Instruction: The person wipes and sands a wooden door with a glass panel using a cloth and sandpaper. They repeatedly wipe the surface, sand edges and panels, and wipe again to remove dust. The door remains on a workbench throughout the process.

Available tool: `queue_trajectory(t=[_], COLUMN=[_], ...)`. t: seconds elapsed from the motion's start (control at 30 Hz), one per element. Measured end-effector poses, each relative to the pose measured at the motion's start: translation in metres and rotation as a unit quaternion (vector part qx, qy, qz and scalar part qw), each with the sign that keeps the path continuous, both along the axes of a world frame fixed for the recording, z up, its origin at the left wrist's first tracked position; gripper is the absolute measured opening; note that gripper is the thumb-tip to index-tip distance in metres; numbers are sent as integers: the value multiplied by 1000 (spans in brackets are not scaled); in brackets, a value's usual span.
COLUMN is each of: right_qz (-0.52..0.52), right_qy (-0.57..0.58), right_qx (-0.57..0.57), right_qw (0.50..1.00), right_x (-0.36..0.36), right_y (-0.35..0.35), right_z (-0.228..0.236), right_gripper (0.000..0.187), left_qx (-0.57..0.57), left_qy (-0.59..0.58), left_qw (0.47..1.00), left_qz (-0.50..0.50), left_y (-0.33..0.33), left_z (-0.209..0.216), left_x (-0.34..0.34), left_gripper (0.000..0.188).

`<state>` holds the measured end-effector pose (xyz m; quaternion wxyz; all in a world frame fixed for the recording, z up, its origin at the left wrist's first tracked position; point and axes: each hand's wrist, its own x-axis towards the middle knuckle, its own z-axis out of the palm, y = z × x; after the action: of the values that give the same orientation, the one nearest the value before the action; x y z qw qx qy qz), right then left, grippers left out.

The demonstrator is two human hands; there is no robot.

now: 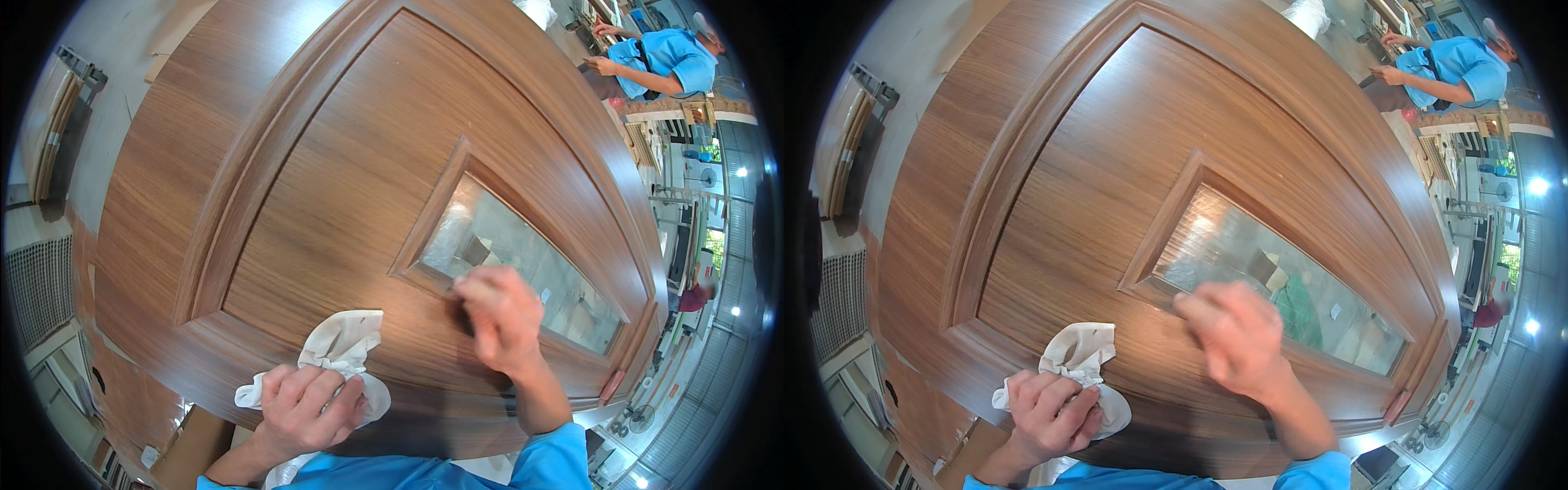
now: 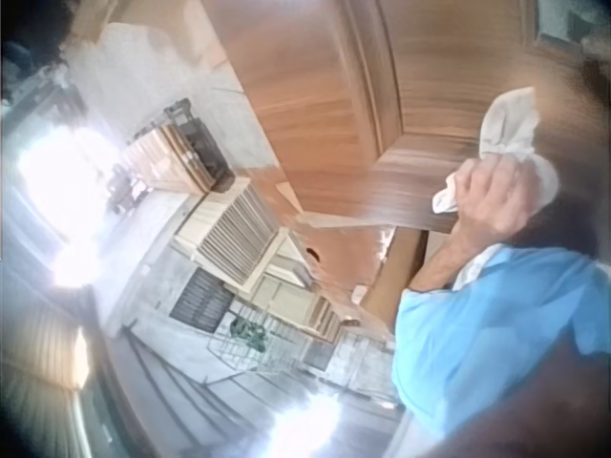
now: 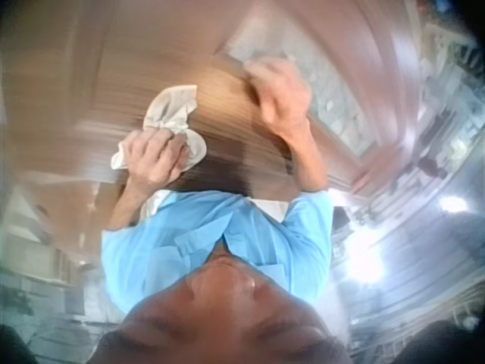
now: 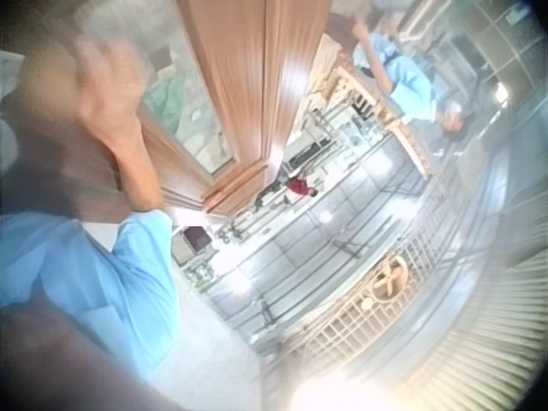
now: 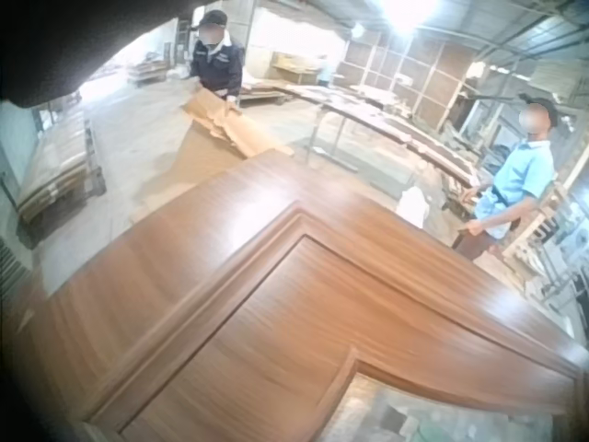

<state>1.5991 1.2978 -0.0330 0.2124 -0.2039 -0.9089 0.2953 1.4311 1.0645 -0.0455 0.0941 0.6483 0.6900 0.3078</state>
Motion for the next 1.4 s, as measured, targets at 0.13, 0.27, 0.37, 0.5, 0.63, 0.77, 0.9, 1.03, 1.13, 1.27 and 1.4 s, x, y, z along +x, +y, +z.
queue_trajectory(t=[0.13, 0.27, 0.37, 0.5, 0.63, 0.77, 0.9, 1.03, 1.13, 1.27, 1.4], right_qz=[-48, -18, -14, 35, 113, 94, 107, 124, 112, 120, 103], right_qy=[0, -16, -19, -50, -25, 3, -1, -3, 1, 4, -1], right_qx=[-6, 98, 133, 156, 144, 138, 136, 129, 124, 123, 124], right_qw=[999, 995, 991, 986, 983, 986, 985, 984, 986, 985, 987], right_x=[-6, -29, -44, -47, -43, -44, -43, -39, -38, -37, -39], right_y=[5, 9, 17, 16, 9, 12, 15, 12, 12, 14, 14], right_z=[-5, -12, -13, -8, -6, -12, -14, -13, -13, -12, -11], right_gripper=[25, 28, 30, 30, 29, 30, 30, 31, 30, 29, 24], left_qx=[3, 2, 5, 6, 4, 5, 4, 3, 0, -2, -2], left_qy=[2, 2, 4, -1, 4, 5, 2, 5, 4, 5, 6], left_qw=[1000, 1000, 1000, 1000, 1000, 1000, 1000, 1000, 1000, 1000, 1000], left_qz=[3, 4, 4, 5, 6, 5, 6, 9, 10, 13, 18], left_y=[0, 0, 0, 1, 1, 1, 1, 1, 1, 1, 1], left_z=[0, 1, 1, 1, 1, 1, 1, 1, 1, 2, 2], left_x=[0, 0, -1, -1, -1, -1, -1, -1, -1, -1, -1], left_gripper=[24, 24, 23, 24, 25, 26, 27, 27, 27, 28, 29])
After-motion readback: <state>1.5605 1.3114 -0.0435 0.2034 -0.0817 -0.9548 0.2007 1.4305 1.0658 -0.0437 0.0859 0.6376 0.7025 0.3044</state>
